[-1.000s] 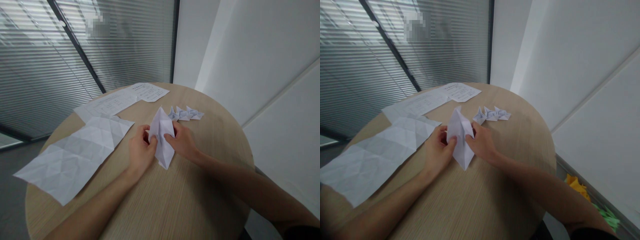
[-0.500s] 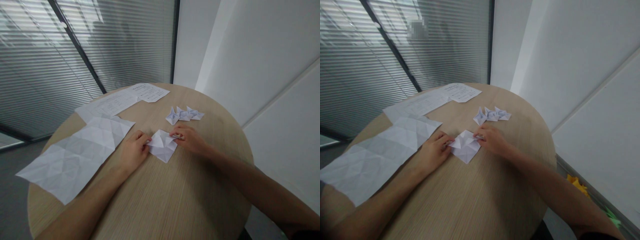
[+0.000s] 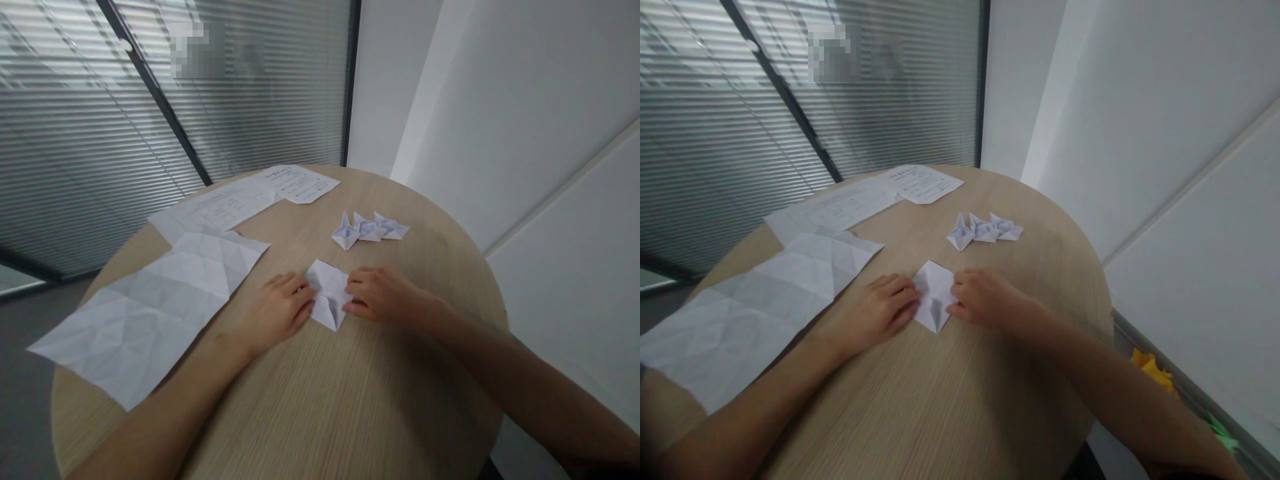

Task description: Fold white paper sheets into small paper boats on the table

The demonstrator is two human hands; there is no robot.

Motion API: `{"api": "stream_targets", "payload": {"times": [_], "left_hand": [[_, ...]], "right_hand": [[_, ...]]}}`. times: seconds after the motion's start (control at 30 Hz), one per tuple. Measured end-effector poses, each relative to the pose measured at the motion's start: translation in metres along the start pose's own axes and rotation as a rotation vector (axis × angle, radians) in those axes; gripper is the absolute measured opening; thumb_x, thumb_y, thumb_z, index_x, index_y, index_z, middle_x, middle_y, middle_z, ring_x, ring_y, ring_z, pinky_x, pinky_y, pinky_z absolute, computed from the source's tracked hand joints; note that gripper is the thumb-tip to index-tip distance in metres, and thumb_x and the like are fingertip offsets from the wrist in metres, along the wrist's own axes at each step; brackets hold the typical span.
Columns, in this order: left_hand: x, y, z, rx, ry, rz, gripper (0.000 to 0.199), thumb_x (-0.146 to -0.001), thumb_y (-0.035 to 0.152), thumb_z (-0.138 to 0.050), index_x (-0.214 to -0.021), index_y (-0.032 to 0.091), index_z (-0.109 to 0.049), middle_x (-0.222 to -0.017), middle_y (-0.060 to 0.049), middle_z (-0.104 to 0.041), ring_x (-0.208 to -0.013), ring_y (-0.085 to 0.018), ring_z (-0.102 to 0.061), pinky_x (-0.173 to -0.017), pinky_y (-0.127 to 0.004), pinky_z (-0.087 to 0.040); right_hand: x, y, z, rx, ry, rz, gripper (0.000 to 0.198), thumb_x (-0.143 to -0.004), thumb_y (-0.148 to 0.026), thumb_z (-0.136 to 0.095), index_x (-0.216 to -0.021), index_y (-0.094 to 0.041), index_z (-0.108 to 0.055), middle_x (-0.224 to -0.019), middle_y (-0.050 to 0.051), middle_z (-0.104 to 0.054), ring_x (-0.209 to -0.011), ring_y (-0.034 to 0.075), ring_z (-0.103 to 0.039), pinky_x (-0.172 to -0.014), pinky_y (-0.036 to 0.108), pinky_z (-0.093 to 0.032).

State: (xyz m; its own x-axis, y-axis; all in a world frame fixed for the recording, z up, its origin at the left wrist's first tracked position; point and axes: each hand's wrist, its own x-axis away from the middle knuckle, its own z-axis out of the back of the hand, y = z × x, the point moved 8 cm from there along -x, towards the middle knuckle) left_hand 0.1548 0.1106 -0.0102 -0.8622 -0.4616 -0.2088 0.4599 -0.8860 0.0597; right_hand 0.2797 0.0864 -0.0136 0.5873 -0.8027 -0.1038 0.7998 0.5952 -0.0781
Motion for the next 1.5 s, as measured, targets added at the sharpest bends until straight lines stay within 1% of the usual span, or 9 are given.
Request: {"api": "stream_targets", "payload": {"times": [0.17, 0.37, 0.57, 0.73, 0.87, 1.07, 1.23, 1.37, 1.5], "left_hand": [[-0.001, 0.009, -0.010, 0.084, 0.062, -0.046, 0.043, -0.081, 0.007, -0.048, -0.120, 0.016, -0.063, -0.115, -0.013, -0.063, -0.105, -0.026, -0.060, -0.094, -0.044, -0.051], [-0.004, 0.004, -0.006, 0.253, 0.098, 0.032, 0.028, -0.075, 0.004, -0.045, -0.094, 0.017, -0.061, -0.105, -0.009, -0.063, -0.097, -0.023, -0.061, -0.089, -0.040, -0.052], [-0.002, 0.000, -0.004, 0.330, 0.063, 0.092, 0.021, -0.068, 0.004, -0.044, -0.080, 0.020, -0.051, -0.097, -0.007, -0.060, -0.094, -0.022, -0.058, -0.085, -0.038, -0.051], [0.002, -0.003, -0.002, 0.335, 0.078, 0.134, 0.034, -0.078, 0.015, -0.055, -0.112, 0.018, -0.053, -0.118, -0.011, -0.057, -0.106, -0.025, -0.058, -0.091, -0.042, -0.051], [0.004, 0.003, 0.000, 0.285, 0.042, 0.050, 0.024, -0.089, 0.024, -0.054, -0.112, 0.022, -0.062, -0.121, -0.011, -0.058, -0.111, -0.026, -0.058, -0.096, -0.045, -0.049], [0.006, 0.009, -0.001, 0.266, -0.052, -0.030, 0.035, -0.084, 0.031, -0.068, -0.118, 0.026, -0.067, -0.122, -0.010, -0.061, -0.113, -0.028, -0.057, -0.099, -0.047, -0.047], [0.004, 0.001, -0.001, 0.276, 0.034, -0.009, 0.025, -0.092, 0.034, -0.058, -0.107, 0.021, -0.072, -0.107, -0.010, -0.066, -0.100, -0.024, -0.062, -0.090, -0.040, -0.051], [0.003, -0.003, 0.003, 0.282, 0.085, -0.004, 0.031, -0.098, 0.031, -0.045, -0.088, 0.020, -0.073, -0.091, -0.008, -0.069, -0.085, -0.020, -0.064, -0.079, -0.033, -0.052], [0.002, -0.014, 0.007, 0.269, 0.100, 0.145, 0.035, -0.098, 0.031, -0.041, -0.078, 0.019, -0.066, -0.072, -0.004, -0.066, -0.068, -0.017, -0.061, -0.068, -0.029, -0.049]], "right_hand": [[-0.003, -0.008, -0.007, 0.042, 0.019, 0.064, 0.017, -0.091, -0.032, -0.064, -0.091, -0.016, -0.069, -0.094, 0.010, -0.069, -0.088, 0.022, -0.062, -0.074, 0.033, -0.045], [-0.002, -0.020, -0.010, 0.013, 0.023, 0.196, 0.016, -0.093, -0.014, -0.056, -0.096, -0.021, -0.069, -0.094, 0.005, -0.069, -0.086, 0.018, -0.060, -0.077, 0.031, -0.043], [0.003, -0.032, -0.008, 0.086, -0.011, 0.239, 0.024, -0.095, -0.016, -0.052, -0.110, -0.026, -0.068, -0.096, 0.006, -0.068, -0.084, 0.019, -0.057, -0.076, 0.033, -0.042], [0.004, -0.027, 0.000, -0.088, -0.038, 0.233, 0.026, -0.087, -0.009, -0.056, -0.100, -0.023, -0.072, -0.106, 0.006, -0.068, -0.093, 0.020, -0.060, -0.086, 0.035, -0.045], [0.003, -0.003, -0.001, -0.253, -0.058, 0.136, 0.018, -0.086, -0.017, -0.063, -0.102, -0.019, -0.072, -0.109, 0.008, -0.068, -0.101, 0.020, -0.062, -0.093, 0.034, -0.046], [0.004, 0.020, -0.004, -0.295, 0.029, 0.047, 0.053, -0.083, -0.038, -0.072, -0.130, -0.019, -0.060, -0.130, 0.013, -0.061, -0.122, 0.025, -0.054, -0.107, 0.043, -0.039], [0.000, 0.019, -0.006, -0.279, 0.003, 0.031, 0.052, -0.081, -0.043, -0.073, -0.125, -0.016, -0.064, -0.124, 0.014, -0.065, -0.117, 0.026, -0.057, -0.104, 0.043, -0.041], [-0.002, 0.020, -0.003, -0.310, 0.044, 0.007, 0.042, -0.085, -0.035, -0.071, -0.120, -0.012, -0.066, -0.116, 0.015, -0.069, -0.110, 0.025, -0.061, -0.099, 0.040, -0.044], [-0.004, 0.025, -0.004, -0.369, 0.092, -0.084, 0.028, -0.091, -0.026, -0.060, -0.115, -0.015, -0.069, -0.108, 0.011, -0.073, -0.100, 0.023, -0.066, -0.092, 0.038, -0.047]]}}
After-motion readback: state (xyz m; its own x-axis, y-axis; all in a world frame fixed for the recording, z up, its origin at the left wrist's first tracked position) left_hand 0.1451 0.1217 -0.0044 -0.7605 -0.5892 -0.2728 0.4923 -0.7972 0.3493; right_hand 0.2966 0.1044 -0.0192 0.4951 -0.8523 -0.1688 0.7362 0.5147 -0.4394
